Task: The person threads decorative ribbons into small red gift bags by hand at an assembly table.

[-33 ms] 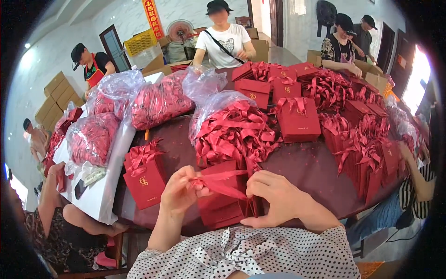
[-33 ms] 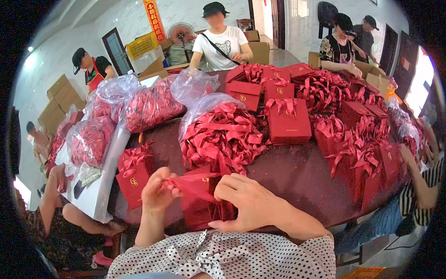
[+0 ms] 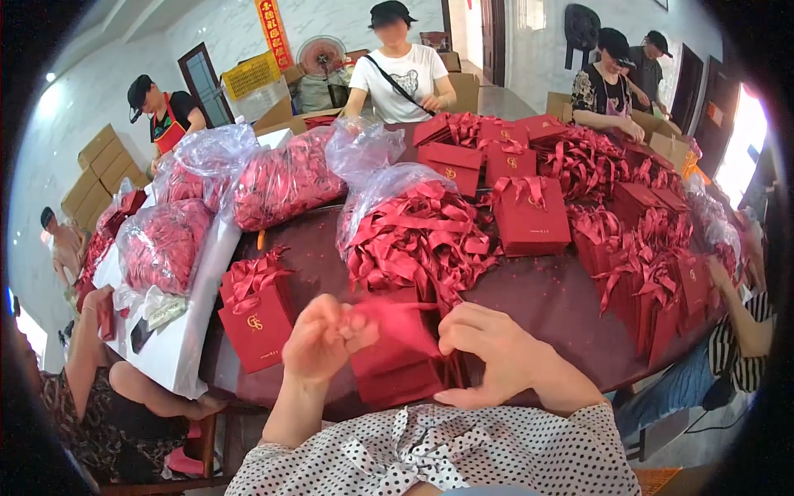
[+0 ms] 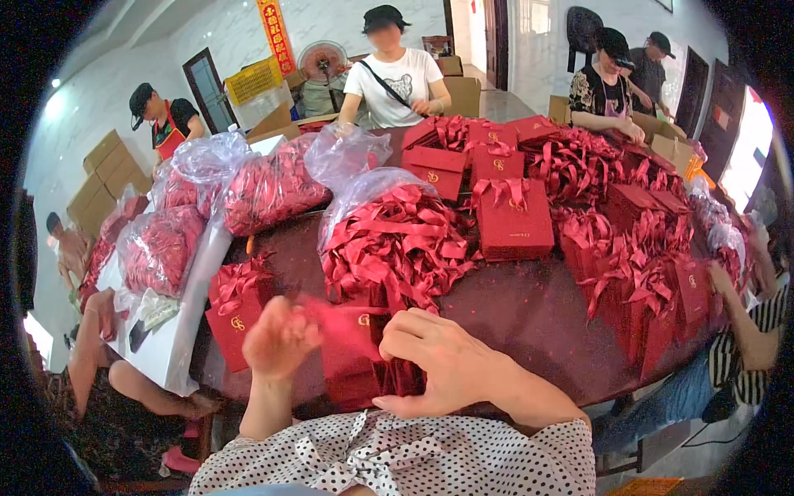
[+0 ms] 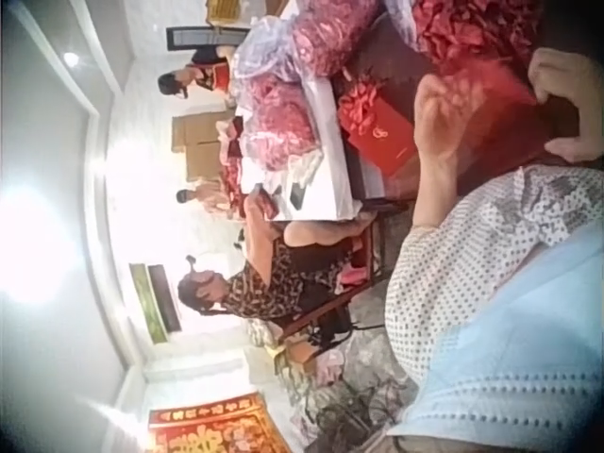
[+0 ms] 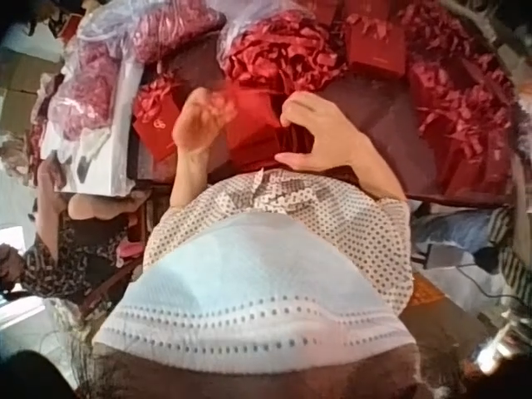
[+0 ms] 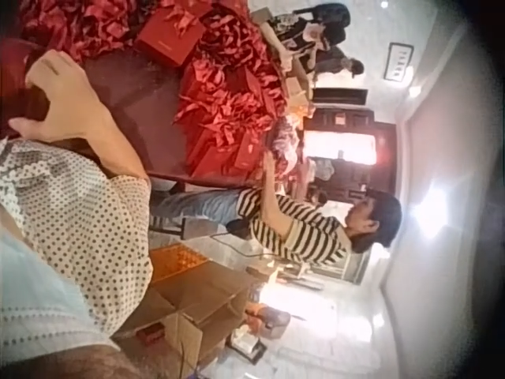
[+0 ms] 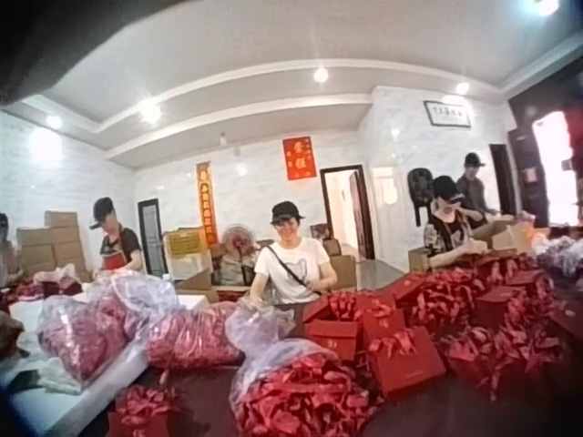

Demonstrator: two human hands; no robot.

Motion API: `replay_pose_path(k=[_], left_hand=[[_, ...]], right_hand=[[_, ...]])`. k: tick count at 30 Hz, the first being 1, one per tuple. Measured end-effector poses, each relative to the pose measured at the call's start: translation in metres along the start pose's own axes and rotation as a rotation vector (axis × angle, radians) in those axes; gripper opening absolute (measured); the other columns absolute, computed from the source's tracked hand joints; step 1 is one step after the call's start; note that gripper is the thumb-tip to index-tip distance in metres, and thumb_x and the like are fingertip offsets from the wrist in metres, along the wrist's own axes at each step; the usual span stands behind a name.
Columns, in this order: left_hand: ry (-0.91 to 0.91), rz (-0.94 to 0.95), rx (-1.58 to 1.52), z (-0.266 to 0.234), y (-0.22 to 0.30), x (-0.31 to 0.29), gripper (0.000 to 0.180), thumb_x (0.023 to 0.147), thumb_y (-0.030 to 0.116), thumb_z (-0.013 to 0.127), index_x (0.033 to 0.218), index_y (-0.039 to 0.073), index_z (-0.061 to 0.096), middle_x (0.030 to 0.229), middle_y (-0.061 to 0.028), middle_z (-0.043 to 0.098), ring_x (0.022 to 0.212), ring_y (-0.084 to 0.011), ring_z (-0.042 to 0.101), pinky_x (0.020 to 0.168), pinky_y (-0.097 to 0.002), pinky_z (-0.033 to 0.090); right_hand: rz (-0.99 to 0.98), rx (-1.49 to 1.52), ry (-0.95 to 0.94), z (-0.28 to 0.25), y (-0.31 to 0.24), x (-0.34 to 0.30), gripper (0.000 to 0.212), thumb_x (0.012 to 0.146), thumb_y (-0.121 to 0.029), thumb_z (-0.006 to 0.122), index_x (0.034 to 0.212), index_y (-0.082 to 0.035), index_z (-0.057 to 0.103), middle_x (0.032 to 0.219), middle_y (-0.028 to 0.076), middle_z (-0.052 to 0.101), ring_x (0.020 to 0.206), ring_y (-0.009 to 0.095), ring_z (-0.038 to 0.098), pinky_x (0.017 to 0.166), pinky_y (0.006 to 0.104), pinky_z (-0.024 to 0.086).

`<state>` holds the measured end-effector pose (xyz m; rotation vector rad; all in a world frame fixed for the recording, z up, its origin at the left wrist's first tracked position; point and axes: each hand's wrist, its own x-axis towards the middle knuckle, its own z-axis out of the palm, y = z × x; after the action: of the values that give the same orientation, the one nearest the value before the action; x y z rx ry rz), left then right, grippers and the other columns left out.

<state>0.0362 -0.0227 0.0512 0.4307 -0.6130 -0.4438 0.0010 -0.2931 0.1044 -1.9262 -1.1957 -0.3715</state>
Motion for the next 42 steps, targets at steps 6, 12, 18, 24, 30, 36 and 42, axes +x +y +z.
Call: replay_pose_path(k=[6, 12, 18, 24, 30, 36, 42], left_hand=[[-0.382, 0.035, 1.164, 0.038, -0.005, 0.026, 0.034, 0.082, 0.021, 0.070, 0.109, 0.002, 0.060, 0.136, -0.0204, 0.046, 0.135, -0.0372, 0.032, 0.109, -0.0460, 0.027], [0.021, 0.070, 1.845, 0.011, -0.034, 0.022, 0.036, 0.077, 0.023, 0.073, 0.102, 0.004, 0.056, 0.096, -0.0108, 0.056, 0.094, -0.0291, 0.053, 0.082, -0.0380, 0.039], [0.276, -0.256, 1.513, -0.025, -0.023, 0.024, 0.021, 0.084, 0.017, 0.067, 0.089, -0.001, 0.058, 0.083, -0.0079, 0.063, 0.077, -0.0154, 0.058, 0.070, -0.0292, 0.046], [0.278, -0.194, 1.456, -0.038, -0.027, 0.038, 0.020, 0.085, 0.017, 0.065, 0.081, -0.002, 0.059, 0.068, -0.0031, 0.059, 0.063, -0.0069, 0.053, 0.056, -0.0247, 0.042], [0.321, -0.400, 1.585, -0.030, -0.033, 0.041, 0.022, 0.082, 0.017, 0.069, 0.078, -0.001, 0.058, 0.061, -0.0006, 0.052, 0.059, -0.0066, 0.045, 0.053, -0.0264, 0.038], [0.357, -0.332, 1.544, -0.038, -0.025, 0.027, 0.021, 0.081, 0.016, 0.070, 0.074, 0.000, 0.057, 0.057, -0.0006, 0.049, 0.054, -0.0071, 0.043, 0.049, -0.0264, 0.035], [0.438, -0.294, 1.487, -0.050, -0.023, 0.021, 0.021, 0.083, 0.016, 0.068, 0.075, 0.000, 0.056, 0.057, -0.0010, 0.047, 0.055, -0.0070, 0.041, 0.050, -0.0270, 0.034]], right_hand=[[0.268, 0.634, -0.051, 0.006, 0.034, 0.006, 0.026, 0.076, -0.019, 0.055, 0.095, -0.001, 0.053, 0.097, 0.009, 0.055, 0.096, 0.019, 0.053, 0.085, 0.0324, 0.041], [0.555, 0.814, 0.063, 0.052, 0.084, -0.019, 0.029, 0.084, -0.019, 0.046, 0.103, 0.000, 0.057, 0.100, 0.004, 0.056, 0.099, 0.013, 0.051, 0.089, 0.0291, 0.039], [0.707, 0.263, 0.321, 0.039, 0.112, -0.023, 0.016, 0.091, -0.014, 0.060, 0.098, -0.001, 0.064, 0.083, 0.004, 0.065, 0.072, 0.008, 0.058, 0.065, 0.0244, 0.048], [0.651, -0.316, 0.425, -0.011, 0.184, -0.026, 0.014, 0.087, -0.015, 0.063, 0.094, -0.003, 0.066, 0.076, 0.006, 0.066, 0.066, 0.009, 0.059, 0.062, 0.0245, 0.047], [0.702, -0.283, 0.399, -0.028, 0.223, -0.005, 0.024, 0.090, -0.025, 0.060, 0.104, -0.007, 0.064, 0.080, 0.010, 0.069, 0.074, 0.017, 0.066, 0.068, 0.0294, 0.051], [0.501, -0.525, 0.430, -0.010, 0.204, 0.008, 0.028, 0.086, -0.029, 0.064, 0.080, -0.002, 0.063, 0.072, 0.013, 0.062, 0.063, 0.028, 0.060, 0.059, 0.0342, 0.046], [0.560, -0.462, 0.255, -0.003, 0.142, -0.051, 0.024, 0.081, -0.017, 0.071, 0.069, 0.000, 0.059, 0.062, 0.010, 0.054, 0.054, 0.019, 0.053, 0.052, 0.0318, 0.042]])
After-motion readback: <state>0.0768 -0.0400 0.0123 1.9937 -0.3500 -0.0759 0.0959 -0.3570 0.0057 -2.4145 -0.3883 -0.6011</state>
